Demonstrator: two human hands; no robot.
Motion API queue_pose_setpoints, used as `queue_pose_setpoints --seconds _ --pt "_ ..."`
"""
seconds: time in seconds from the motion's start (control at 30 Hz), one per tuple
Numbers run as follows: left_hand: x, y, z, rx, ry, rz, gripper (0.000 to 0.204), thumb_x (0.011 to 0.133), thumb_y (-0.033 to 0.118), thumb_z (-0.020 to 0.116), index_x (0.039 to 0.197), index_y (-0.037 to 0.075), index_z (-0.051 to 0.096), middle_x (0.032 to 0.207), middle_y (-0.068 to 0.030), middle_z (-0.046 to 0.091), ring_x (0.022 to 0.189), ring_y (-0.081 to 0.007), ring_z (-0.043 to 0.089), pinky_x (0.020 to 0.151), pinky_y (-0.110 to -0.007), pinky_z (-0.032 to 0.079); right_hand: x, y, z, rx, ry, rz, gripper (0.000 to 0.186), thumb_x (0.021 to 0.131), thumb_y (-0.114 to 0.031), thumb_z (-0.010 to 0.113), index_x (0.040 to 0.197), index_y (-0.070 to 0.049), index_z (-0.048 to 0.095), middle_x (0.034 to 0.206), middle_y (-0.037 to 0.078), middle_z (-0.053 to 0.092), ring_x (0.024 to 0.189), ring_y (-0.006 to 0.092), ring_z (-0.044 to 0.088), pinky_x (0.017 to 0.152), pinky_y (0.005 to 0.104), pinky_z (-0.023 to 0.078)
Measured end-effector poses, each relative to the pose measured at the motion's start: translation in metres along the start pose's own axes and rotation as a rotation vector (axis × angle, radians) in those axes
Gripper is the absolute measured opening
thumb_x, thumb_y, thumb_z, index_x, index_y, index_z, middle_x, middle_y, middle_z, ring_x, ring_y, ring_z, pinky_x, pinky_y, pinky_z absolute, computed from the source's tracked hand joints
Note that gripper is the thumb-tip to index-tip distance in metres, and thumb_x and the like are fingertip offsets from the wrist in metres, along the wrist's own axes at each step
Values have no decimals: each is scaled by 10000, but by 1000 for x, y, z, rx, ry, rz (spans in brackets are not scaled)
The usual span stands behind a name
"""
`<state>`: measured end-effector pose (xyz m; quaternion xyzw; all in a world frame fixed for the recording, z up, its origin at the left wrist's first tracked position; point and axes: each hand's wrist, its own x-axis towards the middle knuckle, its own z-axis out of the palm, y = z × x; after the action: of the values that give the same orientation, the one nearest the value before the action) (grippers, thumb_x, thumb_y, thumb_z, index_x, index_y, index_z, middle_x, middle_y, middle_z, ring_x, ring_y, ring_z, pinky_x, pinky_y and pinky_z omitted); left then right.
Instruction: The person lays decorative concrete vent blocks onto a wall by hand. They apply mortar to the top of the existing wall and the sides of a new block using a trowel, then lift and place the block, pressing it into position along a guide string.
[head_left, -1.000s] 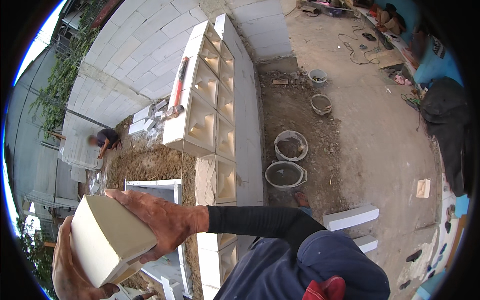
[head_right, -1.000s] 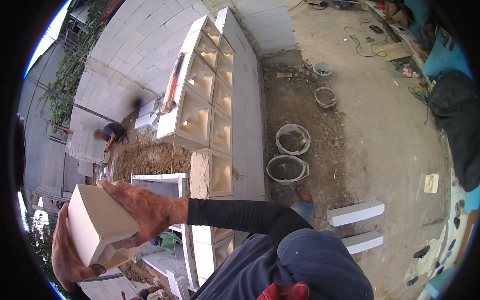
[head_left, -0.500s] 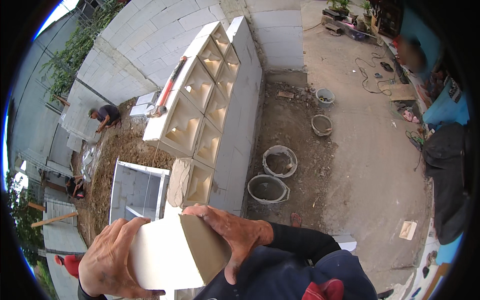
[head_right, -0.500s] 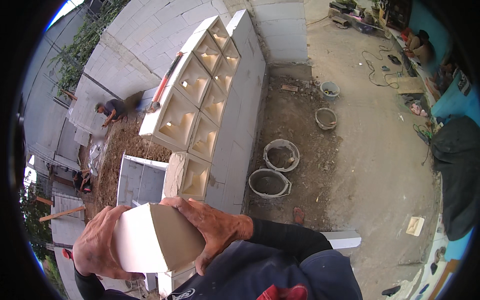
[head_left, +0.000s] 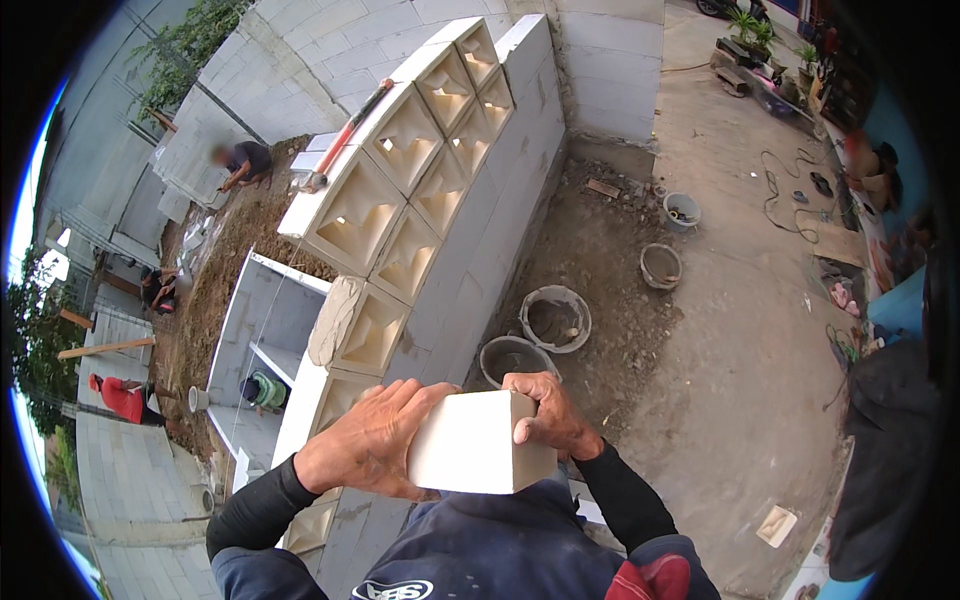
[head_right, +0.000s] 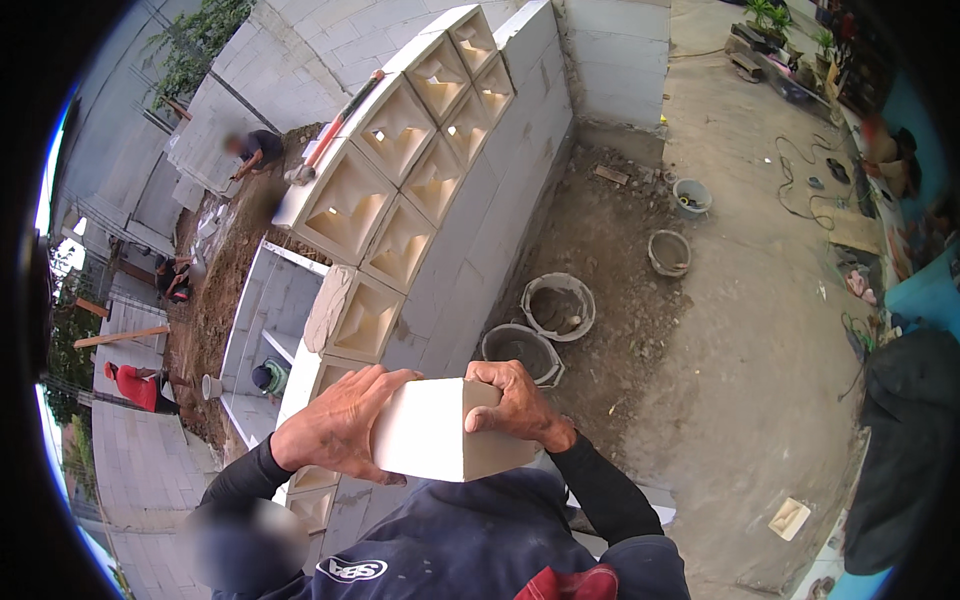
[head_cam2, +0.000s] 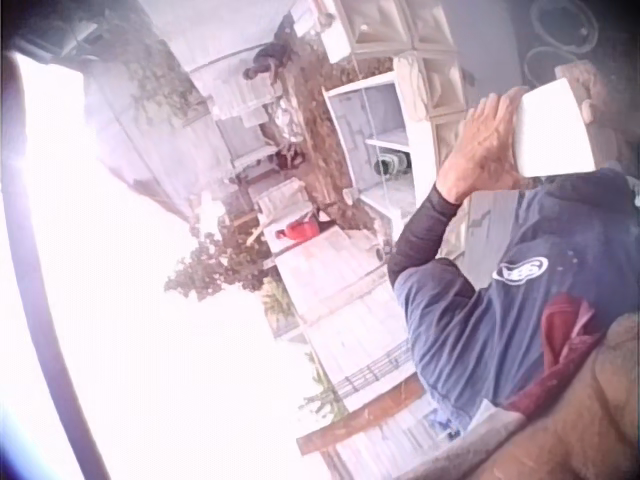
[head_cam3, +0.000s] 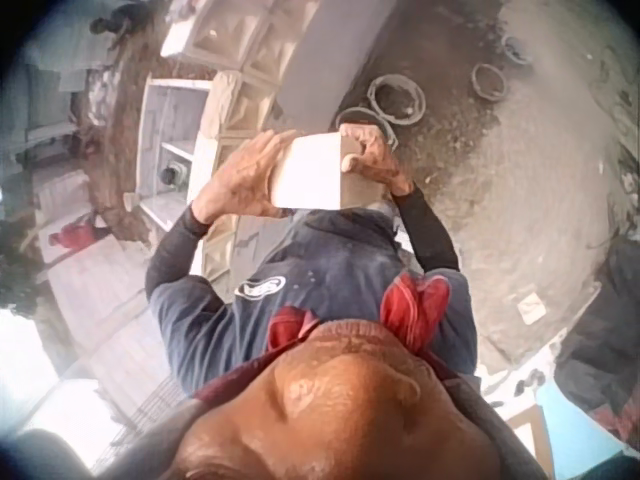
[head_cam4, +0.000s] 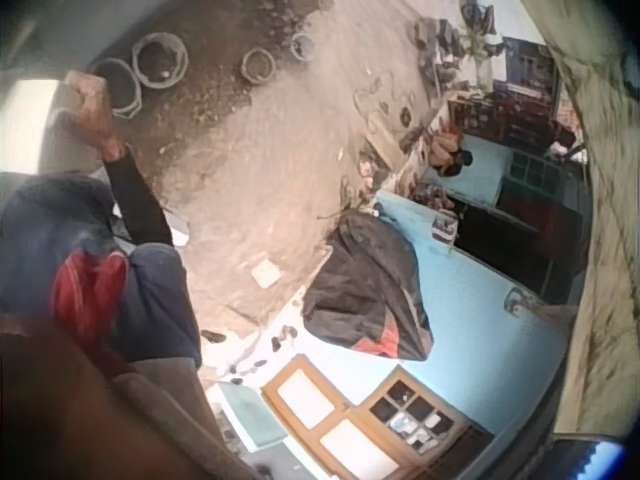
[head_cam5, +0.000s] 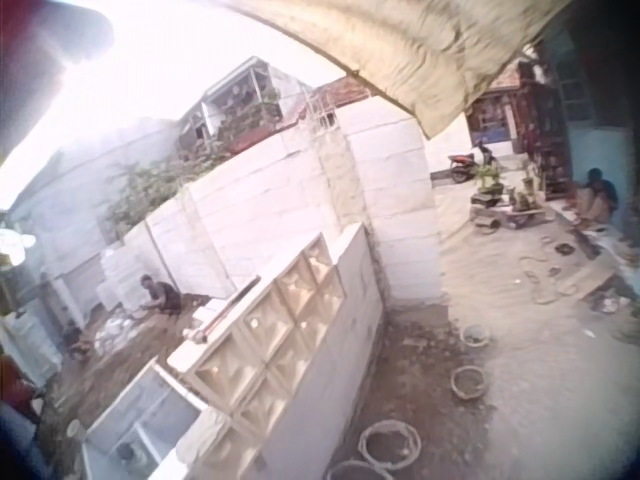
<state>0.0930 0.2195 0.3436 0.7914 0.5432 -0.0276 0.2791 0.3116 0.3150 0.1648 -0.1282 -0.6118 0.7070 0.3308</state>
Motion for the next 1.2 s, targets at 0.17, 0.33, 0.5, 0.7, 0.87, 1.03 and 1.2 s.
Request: queue_pose_setpoints --seconds 0.17,0.33,0.5,0.7,0.87,1.03,1.2 --pt "37 1 50 -96 9 111 1139 572 402 935 1509 88 368 1195 -132 537 1134 -315 540 968 -443 427 -57 -19 -30 -220 106 155 716 658 -696 868 766 -31 625 682 16 618 685 123 631 618 322 503" --pt "54 -3 83 -164 141 -13 1190 716 404 915 1615 62 215 1564 -244 342 1457 -416 361 1209 -527 316 -123 -4 -43 -436 362 327 754 623 -751 852 747 -44 620 665 52 650 645 162 662 607 346 529" --pt "22 -53 164 -824 201 -488 1041 871 513 795 1618 45 241 1604 -253 303 1468 -397 370 1183 -515 358 -170 38 -43 -853 567 381 784 589 -793 833 700 -67 558 628 87 619 580 271 646 580 411 515" --pt "66 -47 215 -1467 -123 -827 1025 953 598 652 1604 -42 187 1607 -319 268 1473 -425 356 1196 -547 317 -187 55 -45 -985 795 372 782 563 -801 830 696 -83 549 596 75 608 546 275 628 555 421 499" --pt "137 -25 216 -1755 -296 -826 1092 923 692 611 1571 -89 209 1523 -336 379 1413 -447 429 1148 -600 367 -164 52 -20 -1073 707 149 755 581 -771 846 668 -97 516 582 43 585 514 231 626 498 368 491" --pt "147 -2 189 -1596 -189 -795 869 892 543 694 1499 -5 400 1384 -213 544 1282 -367 561 980 -619 506 -141 59 -8 -1044 617 -111 751 582 -771 845 605 -112 486 572 16 535 492 199 574 508 341 467" --pt "119 -13 193 -1645 -4 -774 646 861 183 690 1414 -20 425 1264 -161 590 1161 -292 631 955 -467 576 -120 72 1 -944 482 -188 691 616 -729 848 638 -109 546 591 2 523 534 193 577 546 328 466"
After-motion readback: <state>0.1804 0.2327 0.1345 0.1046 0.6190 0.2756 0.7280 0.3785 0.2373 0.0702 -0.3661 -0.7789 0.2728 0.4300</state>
